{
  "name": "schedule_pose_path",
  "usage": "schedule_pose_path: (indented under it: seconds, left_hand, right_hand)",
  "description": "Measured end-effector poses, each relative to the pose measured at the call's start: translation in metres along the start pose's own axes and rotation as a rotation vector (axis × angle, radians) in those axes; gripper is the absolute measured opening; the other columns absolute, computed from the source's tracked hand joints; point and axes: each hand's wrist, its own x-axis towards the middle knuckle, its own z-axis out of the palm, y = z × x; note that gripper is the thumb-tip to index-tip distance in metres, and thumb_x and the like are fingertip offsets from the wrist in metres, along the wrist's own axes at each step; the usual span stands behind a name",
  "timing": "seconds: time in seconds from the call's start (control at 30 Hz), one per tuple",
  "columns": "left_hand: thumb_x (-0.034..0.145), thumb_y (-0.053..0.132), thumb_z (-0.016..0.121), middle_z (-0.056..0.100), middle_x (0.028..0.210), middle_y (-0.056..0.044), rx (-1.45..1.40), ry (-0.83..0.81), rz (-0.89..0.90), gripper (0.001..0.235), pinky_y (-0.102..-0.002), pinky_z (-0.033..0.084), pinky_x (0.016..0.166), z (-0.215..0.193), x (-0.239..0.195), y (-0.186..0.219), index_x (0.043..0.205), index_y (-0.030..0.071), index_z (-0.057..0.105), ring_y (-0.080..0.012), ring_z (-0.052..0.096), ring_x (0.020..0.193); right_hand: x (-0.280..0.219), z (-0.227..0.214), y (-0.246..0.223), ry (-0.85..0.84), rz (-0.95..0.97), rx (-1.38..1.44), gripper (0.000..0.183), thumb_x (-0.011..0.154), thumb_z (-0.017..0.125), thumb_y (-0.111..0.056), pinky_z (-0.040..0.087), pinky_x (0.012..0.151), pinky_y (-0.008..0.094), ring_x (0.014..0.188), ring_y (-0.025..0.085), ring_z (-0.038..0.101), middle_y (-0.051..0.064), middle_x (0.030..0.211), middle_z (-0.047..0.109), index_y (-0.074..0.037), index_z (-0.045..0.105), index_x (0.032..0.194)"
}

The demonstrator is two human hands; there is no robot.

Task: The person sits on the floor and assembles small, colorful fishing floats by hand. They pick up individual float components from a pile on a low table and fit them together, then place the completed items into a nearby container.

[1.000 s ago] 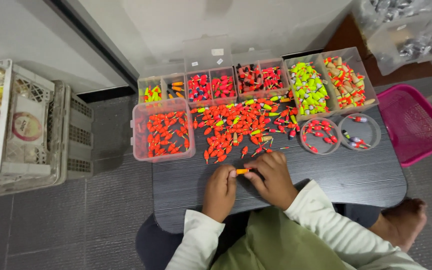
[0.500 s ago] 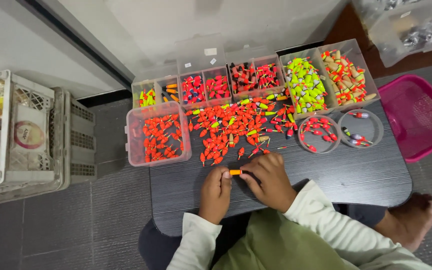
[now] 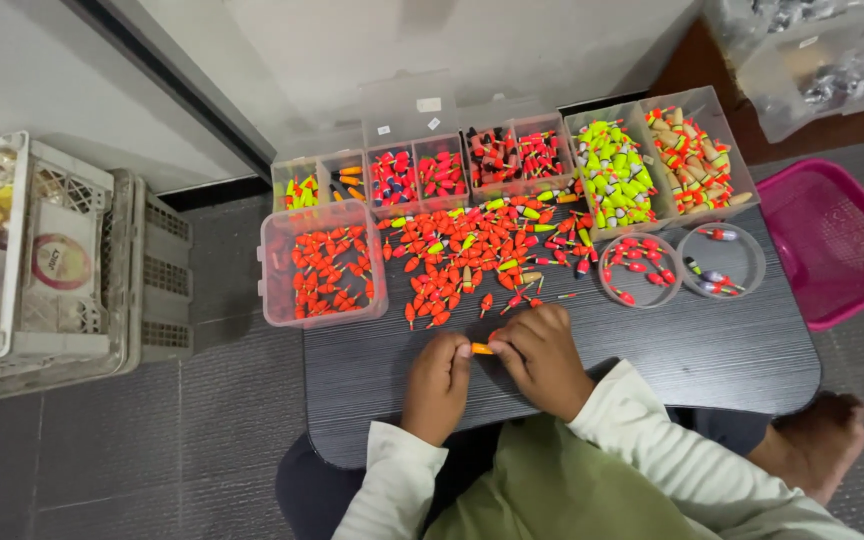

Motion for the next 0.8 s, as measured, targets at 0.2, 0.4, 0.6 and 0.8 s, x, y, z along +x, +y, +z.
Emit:
schedule_pose_path:
  seconds: [0.2,0.4,0.6,0.8]
  left_hand:
    - [0.106,0.018,0.048,0.059,0.071,-0.009,-0.173,0.075,-0.068,0.020,-0.040,0.055,0.070,-0.003,-0.002,-0.002,0.095,0.008,0.062,-0.0271,0.065,0.071]
    - [0.104,0.014,0.050,0.062,0.077,-0.011,-0.162,0.051,-0.046,0.018,-0.041,0.055,0.073,-0.005,0.001,0.003,0.094,0.007,0.063,-0.0311,0.067,0.076]
    - [0.106,0.016,0.047,0.058,0.073,-0.011,-0.203,0.039,-0.094,0.020,-0.042,0.054,0.072,-0.003,-0.002,-0.006,0.095,0.007,0.061,-0.0285,0.063,0.072]
    - [0.106,0.017,0.048,0.058,0.073,-0.010,-0.150,0.026,-0.092,0.020,-0.041,0.055,0.071,-0.006,0.000,0.006,0.095,0.007,0.062,-0.0291,0.065,0.072]
  right_hand:
    - [-0.002,0.004,0.002,0.022,-0.071,0.003,0.017,0.095,0.065,-0.037,0.040,0.088,0.043,0.088,0.023,0.060,0.000,0.085,0.062,-0.021,0.071,0.101]
    - [-0.004,0.006,0.007,0.024,-0.059,0.010,0.025,0.100,0.057,-0.042,0.040,0.089,0.043,0.088,0.023,0.060,-0.001,0.084,0.062,-0.020,0.071,0.100]
    - [-0.005,0.009,0.008,0.025,-0.079,-0.017,0.018,0.096,0.064,-0.037,0.040,0.088,0.043,0.088,0.023,0.059,-0.001,0.085,0.061,-0.020,0.071,0.102]
    - [-0.003,0.005,0.005,0.040,-0.018,0.038,0.027,0.093,0.068,-0.042,0.041,0.089,0.044,0.089,0.024,0.061,-0.001,0.087,0.062,-0.020,0.069,0.108]
